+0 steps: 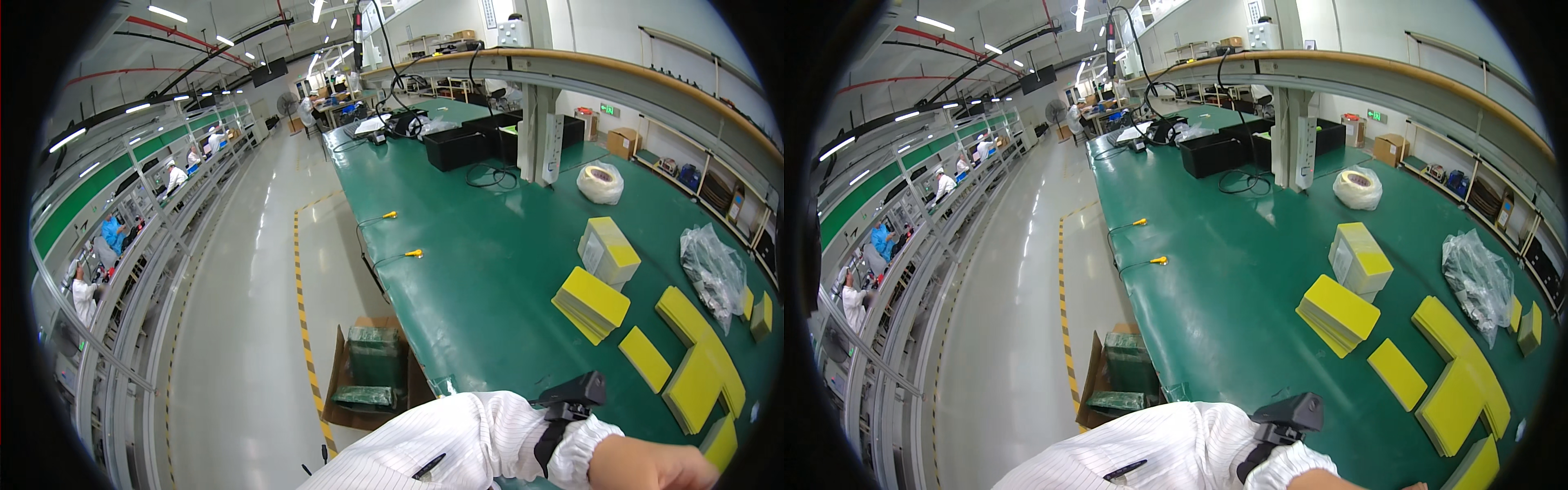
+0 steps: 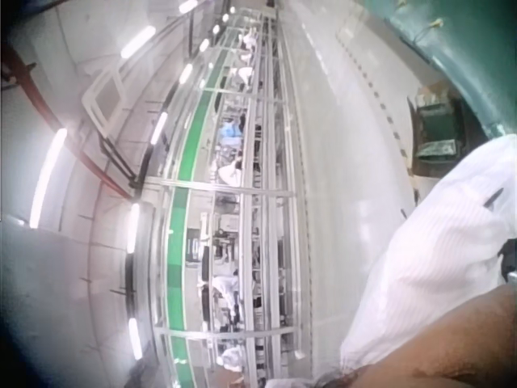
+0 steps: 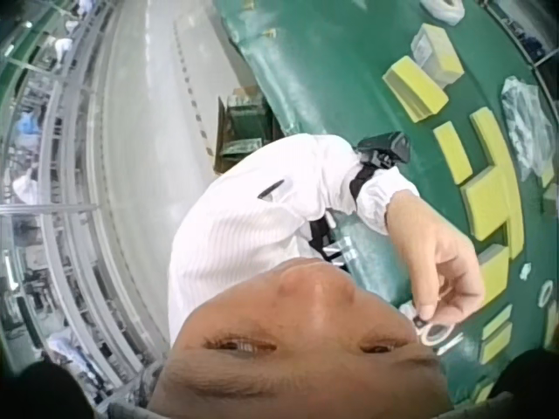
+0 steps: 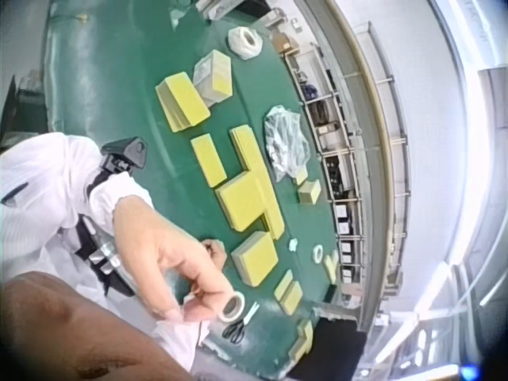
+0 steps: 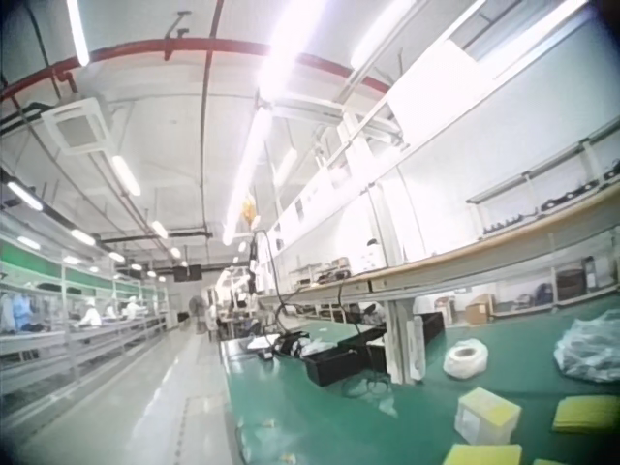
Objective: Applying adhesive tape to green electronic panels and stacking them in a manufacturing facility.
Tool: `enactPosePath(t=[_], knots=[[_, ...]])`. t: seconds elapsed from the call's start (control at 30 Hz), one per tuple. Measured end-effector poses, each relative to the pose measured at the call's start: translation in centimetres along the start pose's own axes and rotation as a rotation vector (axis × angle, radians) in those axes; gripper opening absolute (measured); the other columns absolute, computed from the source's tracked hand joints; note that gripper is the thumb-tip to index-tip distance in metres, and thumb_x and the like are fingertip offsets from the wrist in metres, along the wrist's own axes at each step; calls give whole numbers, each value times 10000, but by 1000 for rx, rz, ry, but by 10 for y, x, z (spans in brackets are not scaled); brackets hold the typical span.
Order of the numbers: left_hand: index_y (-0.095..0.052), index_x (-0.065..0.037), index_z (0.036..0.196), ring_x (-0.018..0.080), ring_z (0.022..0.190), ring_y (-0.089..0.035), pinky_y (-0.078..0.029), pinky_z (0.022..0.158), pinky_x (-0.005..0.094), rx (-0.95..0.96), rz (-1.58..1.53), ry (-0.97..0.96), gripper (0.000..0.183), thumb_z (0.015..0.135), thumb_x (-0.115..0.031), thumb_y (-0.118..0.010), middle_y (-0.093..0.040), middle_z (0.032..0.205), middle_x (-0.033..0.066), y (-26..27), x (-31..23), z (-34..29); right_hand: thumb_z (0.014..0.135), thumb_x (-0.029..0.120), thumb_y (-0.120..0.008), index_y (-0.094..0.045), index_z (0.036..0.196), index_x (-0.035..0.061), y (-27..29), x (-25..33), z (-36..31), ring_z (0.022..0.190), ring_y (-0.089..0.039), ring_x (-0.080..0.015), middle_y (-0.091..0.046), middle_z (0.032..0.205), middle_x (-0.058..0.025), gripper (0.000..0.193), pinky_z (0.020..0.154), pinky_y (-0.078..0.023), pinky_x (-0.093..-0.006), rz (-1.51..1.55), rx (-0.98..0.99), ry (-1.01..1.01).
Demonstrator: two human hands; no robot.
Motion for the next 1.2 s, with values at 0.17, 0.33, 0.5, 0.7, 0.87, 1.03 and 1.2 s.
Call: enactPosePath(t=[0.17, 0.33, 0.5, 0.7, 0.87, 1.03, 1.2], knots=[[-562, -5, 1028, 110, 851, -555, -433, 743, 248, -8, 63, -57, 152, 899, -66, -615, -597, 940, 42, 8, -19, -10, 773, -87, -380, -601, 836, 1, 1, -5, -3, 753, -559, -236, -596, 812, -132, 247, 715, -449, -317, 54, -4, -10], [-506, -29, 841, 108, 631, -547, -431, 618, 263, -264, 229, 47, 193, 721, -109, -634, -585, 732, 36, 20, -15, -6, 820, -75, -345, -586, 896, -9, -2, -7, -2, 816, -563, -229, -605, 893, -134, 260, 778, -450, -313, 185, 14, -33], [-430, 0, 629, 248, 507, -431, -380, 529, 322, -401, 494, 96, 190, 742, 5, -583, -536, 635, 129, 58, 8, 3, 741, -115, -412, -562, 768, -13, -4, 35, 8, 647, -518, -227, -528, 691, -131, 183, 631, -436, -301, 16, -79, 111], [-531, -59, 702, 260, 735, -530, -429, 669, 373, -274, 1187, 392, 66, 698, -71, -596, -552, 745, 88, 144, 81, -55, 744, -101, -408, -556, 755, -20, 0, 34, 6, 640, -529, -243, -530, 682, -141, 169, 618, -434, -308, -17, -83, 83], [-533, -89, 721, 272, 896, -454, -387, 729, 376, -395, 1566, 468, 84, 705, -95, -615, -486, 866, 81, 151, 70, -123, 744, -96, -412, -551, 748, -22, -1, 33, 5, 640, -524, -239, -533, 679, -141, 158, 617, -434, -313, -12, -88, 98], [-539, -98, 731, 255, 899, -434, -368, 735, 366, -370, 1684, 467, 85, 720, -104, -623, -459, 879, 73, 166, 87, -168, 740, -91, -416, -550, 745, -22, -2, 35, 5, 640, -519, -235, -537, 686, -143, 150, 619, -435, -317, -66, -81, 88], [-546, -108, 736, 240, 918, -417, -341, 778, 363, -501, 1594, 484, 89, 720, -116, -633, -446, 910, 65, 177, 86, -173, 731, -90, -424, -555, 751, -22, -3, 36, 5, 662, -526, -239, -538, 696, -149, 149, 638, -438, -315, -76, -63, 37]])
Point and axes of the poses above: each hand's wrist, its own z-axis towards the middle knuckle, its own y-axis out of the back of the hand, x = y × z, the point moved 3 cm from there along z, towards the middle knuckle
